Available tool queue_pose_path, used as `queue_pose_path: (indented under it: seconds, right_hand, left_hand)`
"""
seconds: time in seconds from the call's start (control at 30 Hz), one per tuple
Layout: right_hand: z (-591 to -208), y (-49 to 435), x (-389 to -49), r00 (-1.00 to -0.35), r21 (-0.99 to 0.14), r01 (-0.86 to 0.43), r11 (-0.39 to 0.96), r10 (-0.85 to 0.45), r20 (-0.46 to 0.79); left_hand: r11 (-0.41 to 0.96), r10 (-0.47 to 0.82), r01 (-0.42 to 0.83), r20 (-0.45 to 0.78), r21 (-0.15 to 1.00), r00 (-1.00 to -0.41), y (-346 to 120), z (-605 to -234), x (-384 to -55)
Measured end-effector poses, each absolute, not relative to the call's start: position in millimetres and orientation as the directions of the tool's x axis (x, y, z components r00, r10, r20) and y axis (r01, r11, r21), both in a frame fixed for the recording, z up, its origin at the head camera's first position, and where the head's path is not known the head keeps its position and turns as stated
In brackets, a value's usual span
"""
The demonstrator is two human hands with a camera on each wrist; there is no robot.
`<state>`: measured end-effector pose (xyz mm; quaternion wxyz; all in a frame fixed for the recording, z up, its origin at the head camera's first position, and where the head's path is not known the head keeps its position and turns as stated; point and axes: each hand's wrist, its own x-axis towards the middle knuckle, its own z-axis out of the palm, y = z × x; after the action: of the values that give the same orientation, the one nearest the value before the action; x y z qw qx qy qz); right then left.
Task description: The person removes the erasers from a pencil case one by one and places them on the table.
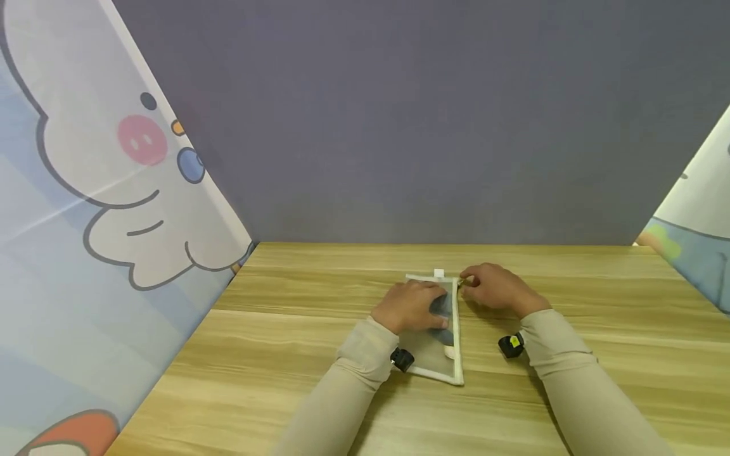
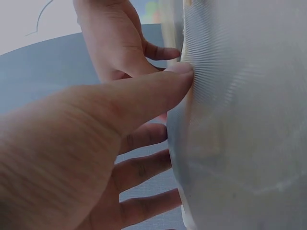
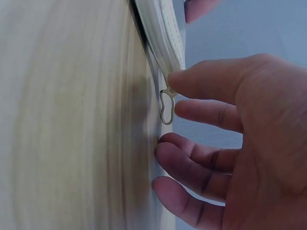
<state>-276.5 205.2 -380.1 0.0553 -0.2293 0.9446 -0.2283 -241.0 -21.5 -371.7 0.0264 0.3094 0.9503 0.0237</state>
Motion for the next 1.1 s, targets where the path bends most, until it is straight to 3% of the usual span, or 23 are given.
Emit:
queue_pose_path:
  seconds: [0.4,1.1]
  right_hand:
    - [-382.5,208.2,-281.9,-0.884,-0.436,-0.414,0.799,-0.466,-0.015]
    - [-386.6,208.4,-282.1,-0.876,-0.428,-0.466,0.775,-0.472,0.100]
  left_hand:
    - [0.821,0.571,0.567,-0.056,0.065,-0.819,-17.9,-373.1,-239.6]
    - [0.808,0.587,0.580,-0.053,0.104,-0.808,-26.0,-374.2,-241.4]
